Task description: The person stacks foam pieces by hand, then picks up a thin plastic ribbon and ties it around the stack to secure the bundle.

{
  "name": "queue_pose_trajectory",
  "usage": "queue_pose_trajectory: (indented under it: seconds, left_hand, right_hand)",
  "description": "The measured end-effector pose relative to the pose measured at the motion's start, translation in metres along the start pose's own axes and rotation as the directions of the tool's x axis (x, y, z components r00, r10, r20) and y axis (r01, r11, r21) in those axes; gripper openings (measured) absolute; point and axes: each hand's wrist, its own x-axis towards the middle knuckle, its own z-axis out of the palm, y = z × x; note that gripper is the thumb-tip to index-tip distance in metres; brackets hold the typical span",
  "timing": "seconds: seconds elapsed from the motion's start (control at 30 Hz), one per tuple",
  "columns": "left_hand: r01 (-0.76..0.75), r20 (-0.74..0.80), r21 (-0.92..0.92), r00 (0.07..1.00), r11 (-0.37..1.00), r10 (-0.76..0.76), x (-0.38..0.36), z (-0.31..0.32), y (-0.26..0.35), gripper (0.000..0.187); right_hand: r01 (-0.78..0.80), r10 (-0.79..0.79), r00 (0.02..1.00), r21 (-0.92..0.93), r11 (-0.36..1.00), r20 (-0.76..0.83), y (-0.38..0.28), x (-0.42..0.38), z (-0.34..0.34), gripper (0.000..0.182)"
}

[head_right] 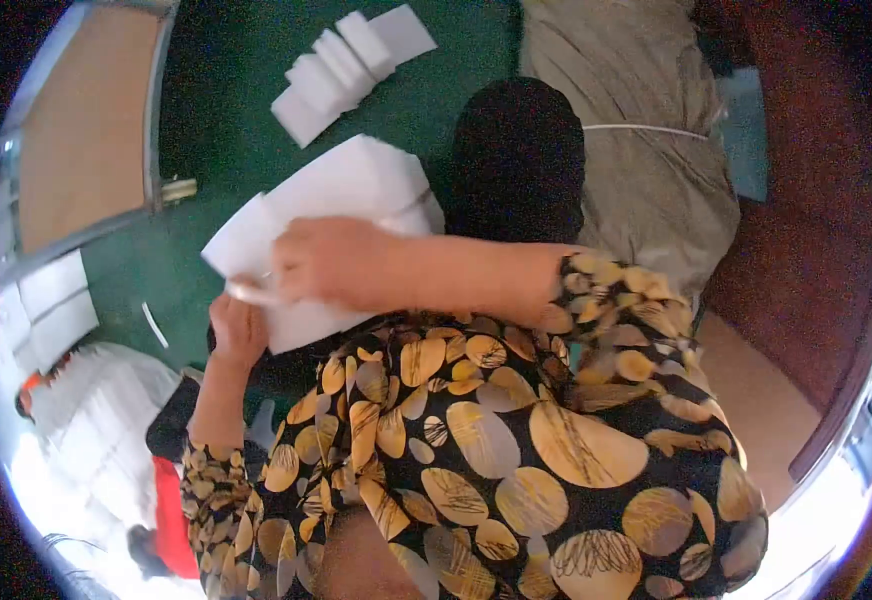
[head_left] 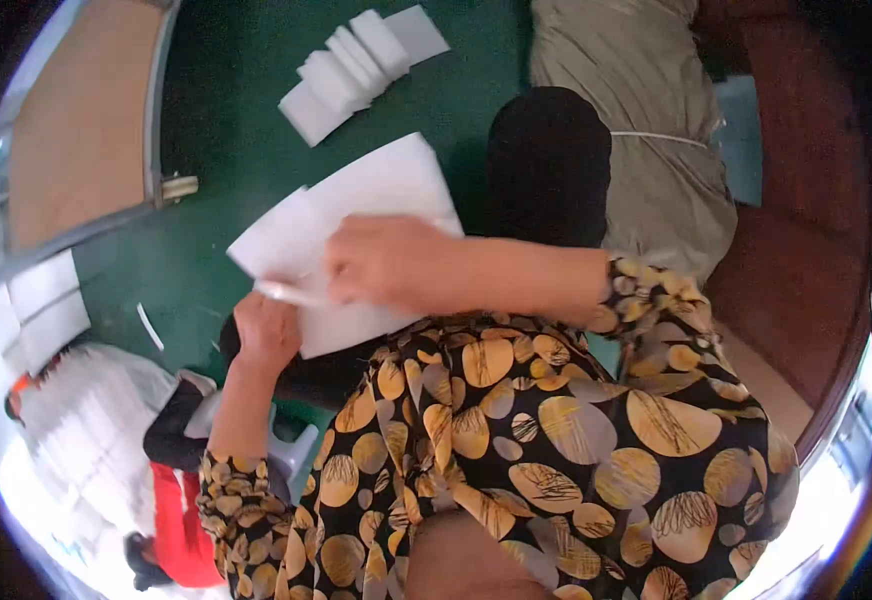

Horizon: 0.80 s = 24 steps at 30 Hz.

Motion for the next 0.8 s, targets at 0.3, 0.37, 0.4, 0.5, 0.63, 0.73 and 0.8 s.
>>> queue_pose_trajectory:
  seconds: [0.3,0.37,0.4,0.5,0.63,0.73,0.8]
  left_hand:
    - [0.541,0.264,-0.129,0.827,0.831,-0.497,-0.052,-0.02,0.007,0.025]
    - [0.46,0.261,-0.12,0.87,0.88,-0.419,-0.06,-0.02,0.006,0.023]
    - [0.359,0.21,-0.153,0.922,0.921,-0.325,-0.062,-0.018,0.007,0.02]
    - [0.059,0.159,-0.093,0.986,0.994,-0.044,-0.04,-0.033,0.018,0.01]
    - [0.088,0.214,-0.078,0.974,0.993,-0.069,-0.057,-0.044,0.029,0.011]
    - [0.05,0.181,-0.135,0.983,0.99,-0.025,-0.059,-0.044,0.029,0.019]
    - [0.047,0.171,-0.159,0.985,0.986,-0.02,-0.061,-0.041,0.033,0.021]
  right_hand:
    - [-0.147,-0.082,0.936,0.594,0.791,0.341,-0.025,0.031,-0.005,0.032]
    - [-0.171,-0.137,0.9,0.624,0.762,0.414,-0.023,0.033,-0.008,0.032]
    - [-0.13,-0.137,0.932,0.663,0.737,0.335,-0.022,0.032,-0.008,0.031]
    - [-0.073,-0.166,0.944,0.669,0.739,0.287,-0.022,0.028,0.002,0.029]
    - [0.1,-0.243,0.886,0.349,0.932,0.394,-0.049,0.014,0.026,0.024]
    - [0.123,-0.25,0.893,0.332,0.935,0.375,-0.057,0.009,0.026,0.02]
    - [0.055,-0.216,0.922,0.446,0.893,0.32,-0.056,0.005,0.022,0.021]
